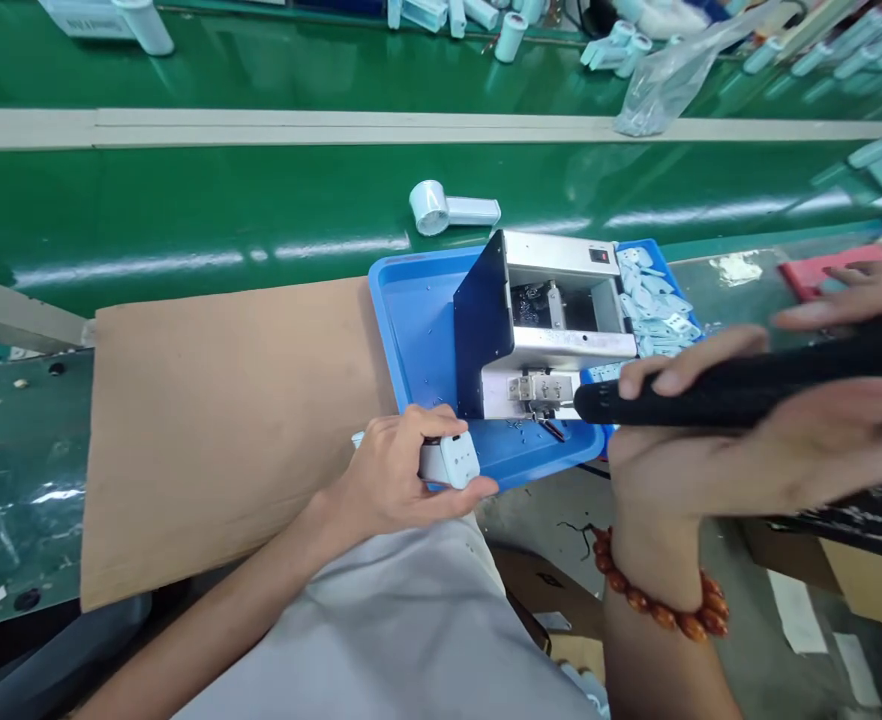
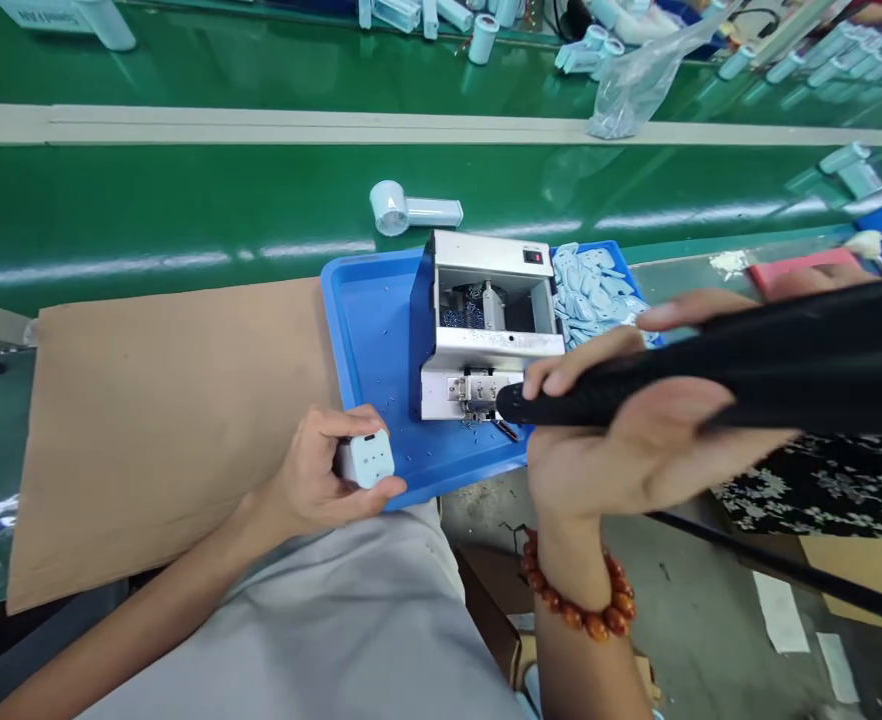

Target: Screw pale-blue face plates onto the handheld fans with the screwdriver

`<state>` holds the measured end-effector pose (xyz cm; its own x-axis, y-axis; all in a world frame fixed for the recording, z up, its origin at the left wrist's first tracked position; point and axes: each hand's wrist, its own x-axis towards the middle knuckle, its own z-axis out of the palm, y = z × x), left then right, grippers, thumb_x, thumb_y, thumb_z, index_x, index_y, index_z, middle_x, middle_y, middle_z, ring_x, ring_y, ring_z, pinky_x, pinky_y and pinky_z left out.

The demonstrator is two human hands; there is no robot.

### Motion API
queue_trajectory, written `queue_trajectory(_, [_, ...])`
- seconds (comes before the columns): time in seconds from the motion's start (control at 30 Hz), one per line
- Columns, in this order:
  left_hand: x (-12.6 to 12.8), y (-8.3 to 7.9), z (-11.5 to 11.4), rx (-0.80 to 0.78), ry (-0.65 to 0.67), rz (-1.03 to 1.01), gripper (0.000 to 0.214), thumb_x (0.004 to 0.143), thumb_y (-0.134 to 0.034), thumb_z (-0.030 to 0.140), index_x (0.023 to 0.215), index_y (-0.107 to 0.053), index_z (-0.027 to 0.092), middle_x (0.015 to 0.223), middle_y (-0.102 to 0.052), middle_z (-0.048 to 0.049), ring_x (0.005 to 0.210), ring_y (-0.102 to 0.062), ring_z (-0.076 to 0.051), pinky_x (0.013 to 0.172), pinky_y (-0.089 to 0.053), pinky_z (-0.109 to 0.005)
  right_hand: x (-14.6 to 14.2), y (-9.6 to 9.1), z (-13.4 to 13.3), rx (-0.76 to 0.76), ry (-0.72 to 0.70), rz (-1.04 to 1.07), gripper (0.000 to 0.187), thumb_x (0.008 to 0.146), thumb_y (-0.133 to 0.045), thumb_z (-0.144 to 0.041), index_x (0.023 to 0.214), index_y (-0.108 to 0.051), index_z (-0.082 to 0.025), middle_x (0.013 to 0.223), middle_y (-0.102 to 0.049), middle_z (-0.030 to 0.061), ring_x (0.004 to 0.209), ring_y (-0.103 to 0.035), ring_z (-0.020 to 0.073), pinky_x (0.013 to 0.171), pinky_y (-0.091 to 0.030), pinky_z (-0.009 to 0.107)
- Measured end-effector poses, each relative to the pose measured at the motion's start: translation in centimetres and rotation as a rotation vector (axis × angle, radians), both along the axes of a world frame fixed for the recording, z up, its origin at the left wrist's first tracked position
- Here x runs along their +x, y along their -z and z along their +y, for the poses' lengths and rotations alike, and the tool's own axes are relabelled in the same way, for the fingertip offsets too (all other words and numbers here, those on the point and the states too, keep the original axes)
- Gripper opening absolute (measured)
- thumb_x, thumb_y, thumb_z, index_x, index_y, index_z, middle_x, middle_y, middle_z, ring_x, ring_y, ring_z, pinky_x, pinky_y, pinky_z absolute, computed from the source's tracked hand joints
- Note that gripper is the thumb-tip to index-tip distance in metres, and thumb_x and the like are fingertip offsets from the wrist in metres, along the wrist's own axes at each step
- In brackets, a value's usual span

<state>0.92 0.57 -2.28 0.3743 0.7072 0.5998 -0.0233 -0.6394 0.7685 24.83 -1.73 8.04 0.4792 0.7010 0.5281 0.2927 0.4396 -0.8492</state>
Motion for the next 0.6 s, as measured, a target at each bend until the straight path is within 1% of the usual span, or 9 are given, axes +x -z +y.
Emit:
queue_trajectory(0.07, [-0.1, 0.2, -0.1, -0.029, -0.001, 0.027, 0.057, 0.096, -0.093, 0.054, 0.132, -0.059, 0.026, 0.103, -0.08, -0.0032, 0.067, -0.075, -0.016, 0.061, -0.053, -0.028, -0.4, 0.6, 0.5, -0.031, -0.011, -0.008, 0.055, 0.107, -0.069, -0.073, 0.152, -0.056, -0.043, 0.122, -0.059, 0.0062, 0.074, -0.068, 0.0198, 0.048, -0.056, 0.032])
queue_trajectory(0.13, [-0.2, 0.3, -0.1, -0.056, -0.002, 0.051, 0.058, 0.094, -0.094, 0.057, 0.13, -0.06, 0.026, 0.102, -0.08, -0.0033, 0.072, -0.077, -0.018, 0.061, -0.054, -0.029, -1.1, 1.2, 1.1, -0.034, -0.023, -0.006, 0.053, 0.109, -0.069, -0.068, 0.154, -0.057, -0.043, 0.12, -0.061, 0.0066, 0.076, -0.072, 0.0227, 0.047, -0.057, 0.034])
queue_trajectory(0.23, [-0.4, 0.3, -0.2, -0.085, 0.002, 0.055, 0.059, 0.094, -0.094, 0.06, 0.127, -0.06, 0.026, 0.099, -0.079, -0.0035, 0.073, -0.076, -0.018, 0.06, -0.052, -0.028, -2.2, 1.8, 1.9, 0.146, -0.019, -0.008, 0.042, 0.11, -0.076, -0.054, 0.148, -0.068, -0.04, 0.113, -0.063, 0.003, 0.063, -0.065, 0.0146, 0.044, -0.054, 0.029])
queue_trajectory(0.33, [-0.5, 0.4, -0.3, -0.097, 0.011, 0.063, 0.058, 0.094, -0.095, 0.059, 0.126, -0.06, 0.025, 0.096, -0.077, -0.0021, 0.072, -0.075, -0.017, 0.06, -0.051, -0.028, -2.6, 1.1, 1.3, 0.354, -0.062, 0.016, 0.036, 0.107, -0.08, -0.04, 0.144, -0.078, -0.037, 0.106, -0.061, -0.0006, 0.053, -0.055, 0.0074, 0.039, -0.05, 0.025])
queue_trajectory(0.37, [-0.5, 0.5, -0.3, -0.096, 0.013, 0.069, 0.058, 0.094, -0.095, 0.059, 0.125, -0.06, 0.025, 0.094, -0.076, -0.0015, 0.072, -0.075, -0.017, 0.061, -0.052, -0.028, -2.6, 0.5, 0.6, 0.343, -0.074, 0.056, 0.033, 0.108, -0.08, -0.041, 0.14, -0.08, -0.034, 0.108, -0.059, 0.0001, 0.053, -0.055, 0.0076, 0.038, -0.051, 0.026])
queue_trajectory(0.43, [-0.6, 0.5, -0.3, -0.091, 0.012, 0.08, 0.059, 0.093, -0.095, 0.061, 0.126, -0.059, 0.026, 0.093, -0.076, -0.001, 0.072, -0.074, -0.017, 0.062, -0.052, -0.029, -2.4, -1.2, -1.2, 0.188, -0.062, 0.185, 0.027, 0.108, -0.08, -0.052, 0.126, -0.084, -0.032, 0.121, -0.054, 0.0017, 0.058, -0.053, 0.0083, 0.038, -0.055, 0.033])
queue_trajectory(0.47, [-0.6, 0.6, -0.3, -0.088, 0.011, 0.086, 0.06, 0.093, -0.095, 0.061, 0.126, -0.059, 0.026, 0.093, -0.076, -0.0011, 0.072, -0.075, -0.018, 0.062, -0.053, -0.029, -2.4, -2.1, -2.0, 0.095, -0.038, 0.229, 0.026, 0.102, -0.089, -0.05, 0.122, -0.084, -0.034, 0.135, -0.051, 0.0011, 0.059, -0.048, 0.0078, 0.038, -0.054, 0.037])
queue_trajectory(0.53, [-0.7, 0.6, -0.3, -0.08, 0.01, 0.092, 0.06, 0.094, -0.094, 0.06, 0.128, -0.058, 0.026, 0.094, -0.076, -0.0015, 0.073, -0.075, -0.018, 0.063, -0.054, -0.03, -2.7, -3.8, -3.3, -0.024, -0.058, 0.259, 0.036, 0.089, -0.102, -0.056, 0.118, -0.083, -0.044, 0.153, -0.043, -0.0086, 0.06, -0.035, 0.0037, 0.038, -0.052, 0.036])
queue_trajectory(0.6, [-0.8, 0.6, -0.3, -0.067, 0.011, 0.09, 0.061, 0.095, -0.094, 0.057, 0.131, -0.057, 0.026, 0.097, -0.077, -0.0021, 0.073, -0.076, -0.018, 0.064, -0.054, -0.03, -3.5, -5.0, -3.5, -0.065, -0.063, 0.294, 0.033, 0.087, -0.104, -0.055, 0.11, -0.082, -0.049, 0.148, -0.045, -0.0121, 0.057, -0.026, 0.002, 0.035, -0.047, 0.032])
